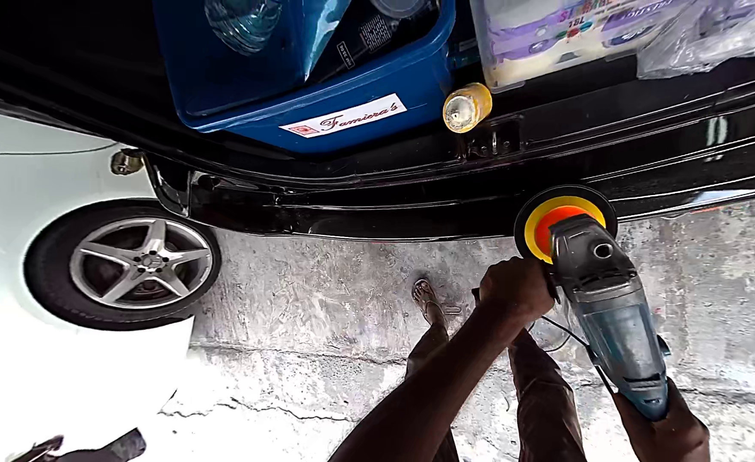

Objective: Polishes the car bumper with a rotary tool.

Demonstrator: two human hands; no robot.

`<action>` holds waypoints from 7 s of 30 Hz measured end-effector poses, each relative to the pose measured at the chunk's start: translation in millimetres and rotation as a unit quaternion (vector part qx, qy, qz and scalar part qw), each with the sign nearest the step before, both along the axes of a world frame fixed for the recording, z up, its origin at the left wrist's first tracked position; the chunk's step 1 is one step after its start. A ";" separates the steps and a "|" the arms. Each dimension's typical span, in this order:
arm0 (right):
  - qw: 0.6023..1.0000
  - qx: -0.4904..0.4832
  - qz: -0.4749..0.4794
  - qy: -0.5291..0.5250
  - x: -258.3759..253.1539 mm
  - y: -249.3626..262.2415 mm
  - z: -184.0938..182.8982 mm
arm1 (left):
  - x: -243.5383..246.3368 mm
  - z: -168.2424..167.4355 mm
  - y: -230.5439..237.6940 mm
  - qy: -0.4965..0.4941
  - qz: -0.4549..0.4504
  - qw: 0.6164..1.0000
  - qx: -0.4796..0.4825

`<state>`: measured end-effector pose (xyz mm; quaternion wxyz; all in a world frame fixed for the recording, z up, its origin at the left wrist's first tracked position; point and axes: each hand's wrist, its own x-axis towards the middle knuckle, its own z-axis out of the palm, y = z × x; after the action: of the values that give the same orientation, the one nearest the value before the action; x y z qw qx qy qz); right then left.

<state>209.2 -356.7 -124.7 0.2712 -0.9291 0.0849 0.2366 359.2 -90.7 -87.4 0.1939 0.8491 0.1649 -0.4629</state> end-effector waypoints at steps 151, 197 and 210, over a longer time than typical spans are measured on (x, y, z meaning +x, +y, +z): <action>0.994 0.019 0.058 -0.091 129.1 -230.1 -52.8 | 61.4 -20.8 -219.9 -0.119 0.056 0.985 0.108; 0.982 0.025 0.119 -0.146 104.5 -159.8 -77.0 | -13.7 -43.3 -149.8 -0.154 0.156 0.965 0.147; 0.992 -0.007 0.108 -0.060 96.8 -164.1 -20.9 | 15.7 -18.5 -150.4 -0.049 0.130 0.984 0.109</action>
<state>306.0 -520.8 -145.6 0.2418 -0.9474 -0.0308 0.2073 374.9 -241.1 -106.0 0.1668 0.8582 0.3140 -0.3703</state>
